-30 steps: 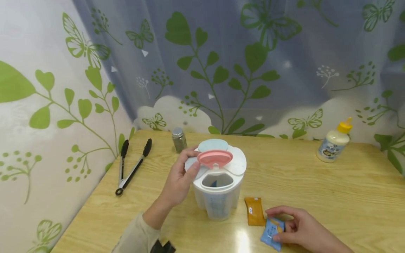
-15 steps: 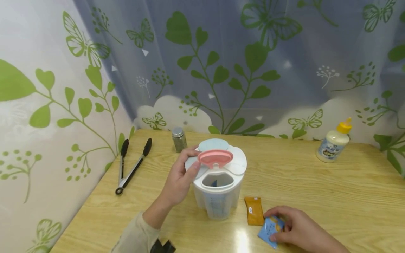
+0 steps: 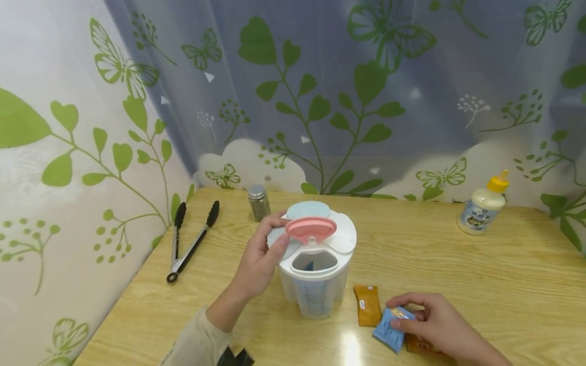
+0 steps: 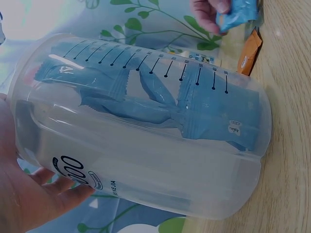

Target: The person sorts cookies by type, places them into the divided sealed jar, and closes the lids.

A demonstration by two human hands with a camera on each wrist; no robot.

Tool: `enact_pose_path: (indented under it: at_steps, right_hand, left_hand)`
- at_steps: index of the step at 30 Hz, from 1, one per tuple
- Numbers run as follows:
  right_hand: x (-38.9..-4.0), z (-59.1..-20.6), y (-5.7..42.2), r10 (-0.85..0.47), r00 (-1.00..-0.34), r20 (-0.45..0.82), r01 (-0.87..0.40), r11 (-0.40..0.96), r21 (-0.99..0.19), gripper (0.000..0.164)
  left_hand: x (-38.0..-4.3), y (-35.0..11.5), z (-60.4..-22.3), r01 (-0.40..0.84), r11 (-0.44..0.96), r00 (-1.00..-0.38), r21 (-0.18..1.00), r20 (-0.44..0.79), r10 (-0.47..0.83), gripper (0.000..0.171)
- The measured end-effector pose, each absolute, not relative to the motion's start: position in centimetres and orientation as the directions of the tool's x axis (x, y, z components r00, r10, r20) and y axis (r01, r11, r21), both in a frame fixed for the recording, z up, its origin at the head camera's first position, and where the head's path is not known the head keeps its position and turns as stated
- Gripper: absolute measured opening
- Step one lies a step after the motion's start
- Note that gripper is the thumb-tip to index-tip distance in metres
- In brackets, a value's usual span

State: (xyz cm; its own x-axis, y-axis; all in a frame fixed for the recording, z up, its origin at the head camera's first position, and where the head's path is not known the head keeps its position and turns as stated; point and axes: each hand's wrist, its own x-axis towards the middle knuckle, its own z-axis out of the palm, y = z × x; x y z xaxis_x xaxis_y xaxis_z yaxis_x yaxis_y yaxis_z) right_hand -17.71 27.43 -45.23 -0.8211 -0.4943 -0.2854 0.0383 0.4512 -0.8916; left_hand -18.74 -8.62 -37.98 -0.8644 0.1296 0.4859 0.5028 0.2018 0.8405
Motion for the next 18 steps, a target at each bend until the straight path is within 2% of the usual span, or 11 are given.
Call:
enact_pose_path:
  at_steps: [5, 9, 14, 18]
  right_hand:
    - [-17.7, -44.5, 27.7, -0.497, -0.812, -0.305, 0.136, 0.347, -0.928, 0.033]
    - [-17.8, -44.2, 27.6, -0.551, -0.788, -0.275, 0.127, 0.292, -0.948, 0.024]
    - [-17.7, -43.6, 27.3, -0.596, -0.764, -0.247, 0.127, 0.236, -0.963, 0.026]
    - [-17.7, -42.9, 26.8, -0.594, -0.775, -0.214, 0.083, 0.24, -0.967, 0.027]
  left_hand:
    - [-18.7, -8.6, -38.1, 0.508, 0.197, -0.861, 0.839, 0.491, 0.13, 0.025]
    - [-18.8, -8.6, -38.2, 0.508, 0.199, -0.861, 0.838, 0.492, 0.127, 0.024]
    - [-18.8, -8.6, -38.1, 0.508, 0.192, -0.861, 0.84, 0.492, 0.129, 0.024]
    - [-18.8, -8.6, -38.1, 0.511, 0.185, -0.86, 0.84, 0.494, 0.131, 0.025]
